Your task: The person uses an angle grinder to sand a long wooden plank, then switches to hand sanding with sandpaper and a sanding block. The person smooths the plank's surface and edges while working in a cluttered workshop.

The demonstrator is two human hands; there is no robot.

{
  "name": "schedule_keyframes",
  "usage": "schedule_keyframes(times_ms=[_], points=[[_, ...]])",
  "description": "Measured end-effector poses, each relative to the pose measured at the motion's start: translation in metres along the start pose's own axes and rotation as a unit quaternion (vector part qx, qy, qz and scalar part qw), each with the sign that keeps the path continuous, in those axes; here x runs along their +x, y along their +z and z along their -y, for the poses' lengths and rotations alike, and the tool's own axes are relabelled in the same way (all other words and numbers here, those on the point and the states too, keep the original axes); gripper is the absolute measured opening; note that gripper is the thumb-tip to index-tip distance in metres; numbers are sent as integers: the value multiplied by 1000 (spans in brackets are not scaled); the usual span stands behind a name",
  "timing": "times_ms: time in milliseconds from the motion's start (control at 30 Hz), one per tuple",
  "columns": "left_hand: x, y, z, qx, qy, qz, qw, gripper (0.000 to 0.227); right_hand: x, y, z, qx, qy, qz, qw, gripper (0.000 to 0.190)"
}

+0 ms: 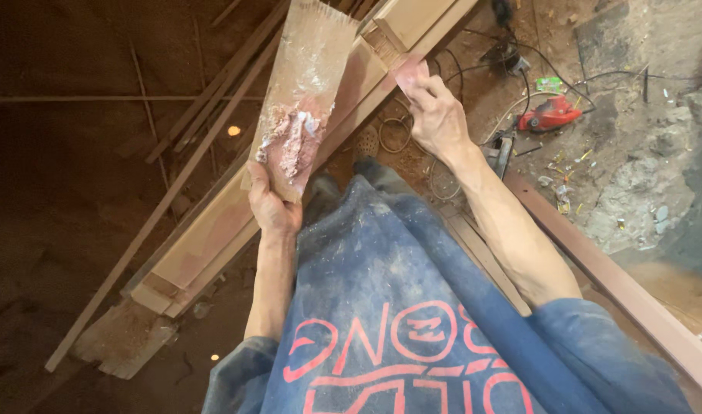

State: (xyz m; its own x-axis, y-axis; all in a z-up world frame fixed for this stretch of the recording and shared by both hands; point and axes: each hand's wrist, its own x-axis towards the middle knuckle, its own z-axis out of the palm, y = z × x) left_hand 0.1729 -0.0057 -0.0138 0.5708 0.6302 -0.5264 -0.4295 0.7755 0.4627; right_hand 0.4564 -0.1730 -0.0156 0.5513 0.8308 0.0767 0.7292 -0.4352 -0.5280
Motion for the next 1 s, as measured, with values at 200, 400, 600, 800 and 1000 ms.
schedule_keyframes(times_ms=[200, 400, 600, 800, 1000], points=[[5, 2, 7, -8, 7, 16, 1000, 61, 19, -25, -3, -16, 39, 10, 999, 32], [19, 8, 5, 15, -20, 23, 999, 61, 36, -8, 22, -20, 96, 92, 991, 41], [29, 37, 12, 48, 5, 38, 998, 62, 25, -46, -24, 28, -5, 51, 998, 33], [40, 88, 57, 56, 49, 18, 997, 61, 66, -79, -139, -20, -25, -74, 997, 39], [44, 147, 122, 10, 96, -18, 995, 65, 74, -80, -169, 44, -17, 27, 999, 33]])
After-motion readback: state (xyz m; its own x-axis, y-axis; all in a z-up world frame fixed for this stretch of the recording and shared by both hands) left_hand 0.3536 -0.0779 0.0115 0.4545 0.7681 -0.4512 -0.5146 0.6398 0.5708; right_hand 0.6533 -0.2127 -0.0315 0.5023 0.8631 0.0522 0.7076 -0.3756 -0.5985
